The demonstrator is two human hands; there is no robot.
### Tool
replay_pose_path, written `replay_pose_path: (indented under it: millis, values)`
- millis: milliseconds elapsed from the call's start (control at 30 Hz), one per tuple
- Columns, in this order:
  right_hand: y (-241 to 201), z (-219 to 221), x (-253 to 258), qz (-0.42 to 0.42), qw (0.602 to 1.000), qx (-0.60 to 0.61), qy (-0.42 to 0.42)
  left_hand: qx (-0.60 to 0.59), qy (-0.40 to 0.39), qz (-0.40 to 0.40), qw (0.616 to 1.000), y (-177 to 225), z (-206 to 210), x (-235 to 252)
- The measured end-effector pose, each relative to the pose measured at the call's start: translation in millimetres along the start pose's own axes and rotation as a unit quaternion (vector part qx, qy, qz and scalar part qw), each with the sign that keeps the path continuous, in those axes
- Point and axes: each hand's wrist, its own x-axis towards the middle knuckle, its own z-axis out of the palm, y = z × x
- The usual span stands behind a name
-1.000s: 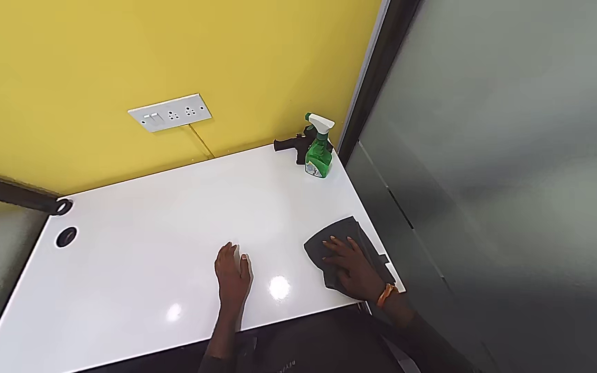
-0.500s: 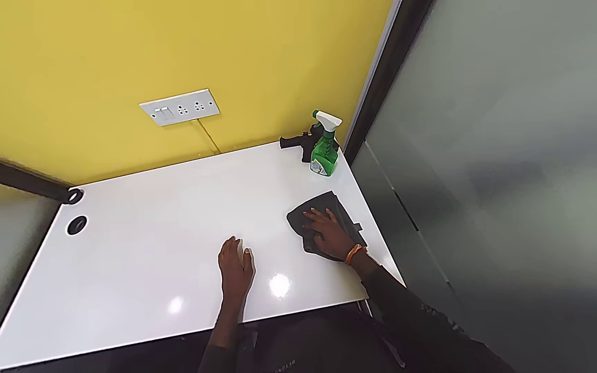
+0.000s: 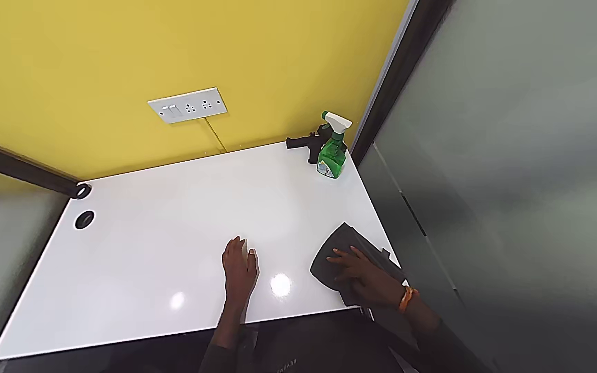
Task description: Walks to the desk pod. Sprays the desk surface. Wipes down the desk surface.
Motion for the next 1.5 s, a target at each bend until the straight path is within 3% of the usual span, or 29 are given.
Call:
replay_pose_path:
  millis: [500,633,833,967,1500]
  values:
    - [-29.4,12.8,167.2,0.041,0.997,-0.060,-0.026,0.014,0.007,-0.005,1.000,-1.1,1.0,-0.2]
    - [-35.5,11.0,152.1,0.026,0.995,-0.060,-0.069,0.000,0.010,-0.009,1.000,-1.3,1.3,-0.7]
    - [-26.0,15.4,67.3,-0.077,0.985,-0.011,-0.155,-0.010,0.011,-0.015,1.000,-0.9,0.2,0.0]
    - [-21.0,15.3,41.6,-0.079,0.984,0.026,-0.155,0.001,0.003,-0.019,1.000,1.1,-0.4,1.3]
    - [-39.1,44.2,153.2,-0.129,0.985,-0.008,-0.114,-0.011,0.008,-0.024,1.000,1.1,-2.2,-1.4]
